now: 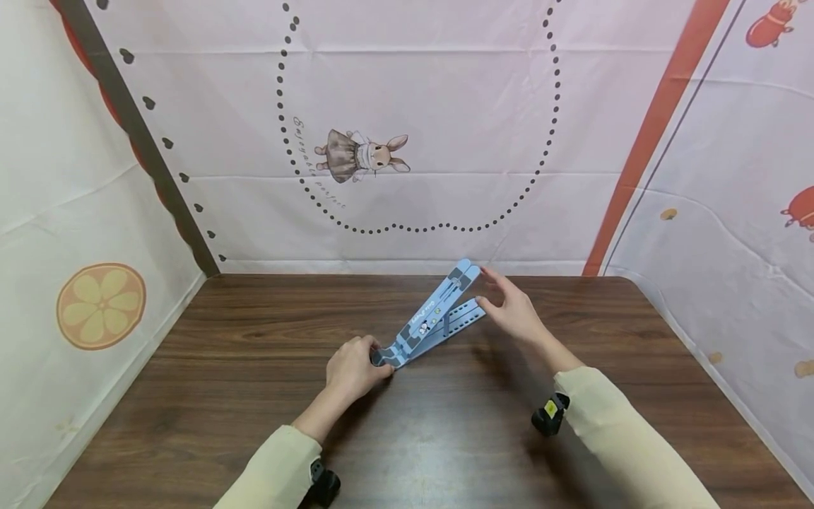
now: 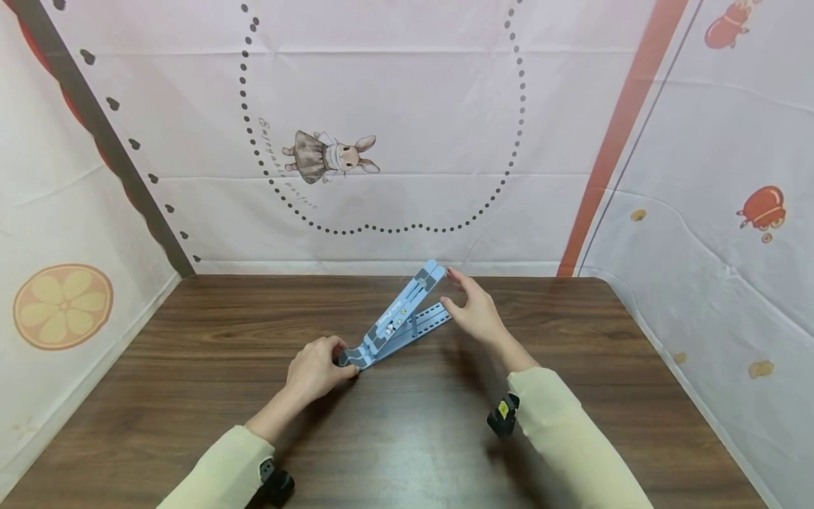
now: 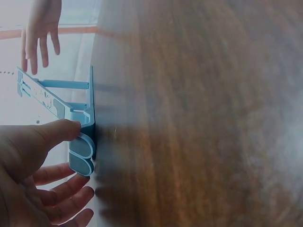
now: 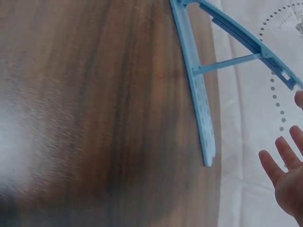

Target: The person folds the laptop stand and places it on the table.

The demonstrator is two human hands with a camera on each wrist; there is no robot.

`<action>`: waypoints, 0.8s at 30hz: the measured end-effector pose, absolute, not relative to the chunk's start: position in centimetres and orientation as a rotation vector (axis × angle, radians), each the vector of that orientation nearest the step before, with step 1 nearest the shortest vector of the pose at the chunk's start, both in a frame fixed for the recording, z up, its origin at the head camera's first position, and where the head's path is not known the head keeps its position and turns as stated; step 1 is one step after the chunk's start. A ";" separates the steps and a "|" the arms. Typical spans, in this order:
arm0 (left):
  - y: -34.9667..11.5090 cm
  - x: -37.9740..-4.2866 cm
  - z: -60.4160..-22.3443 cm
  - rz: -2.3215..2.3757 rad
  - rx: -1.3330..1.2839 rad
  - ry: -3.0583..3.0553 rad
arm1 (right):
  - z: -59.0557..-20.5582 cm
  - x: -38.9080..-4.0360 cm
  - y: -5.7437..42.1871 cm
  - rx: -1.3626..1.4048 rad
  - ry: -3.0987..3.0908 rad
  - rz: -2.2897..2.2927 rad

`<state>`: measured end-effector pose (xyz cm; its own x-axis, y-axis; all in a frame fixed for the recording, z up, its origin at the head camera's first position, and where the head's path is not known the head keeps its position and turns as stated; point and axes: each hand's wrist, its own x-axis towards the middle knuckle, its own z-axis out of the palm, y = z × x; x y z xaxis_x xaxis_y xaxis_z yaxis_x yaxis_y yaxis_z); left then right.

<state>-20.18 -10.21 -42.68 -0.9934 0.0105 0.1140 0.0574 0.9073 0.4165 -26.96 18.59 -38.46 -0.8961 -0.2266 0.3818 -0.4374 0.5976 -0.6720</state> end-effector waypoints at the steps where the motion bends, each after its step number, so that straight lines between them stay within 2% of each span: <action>1: -10.2 -20.2 -42.7 -0.651 -0.054 -2.959 | -38.2 -27.0 18.7 0.558 -2.579 1.191; 14: -10.4 -20.1 -42.8 -0.641 -0.075 -2.934 | -35.6 -29.0 19.0 0.791 -2.594 1.201; 24: -10.3 -20.2 -42.7 -0.651 -0.064 -2.945 | -34.7 -29.3 18.4 0.804 -2.691 1.246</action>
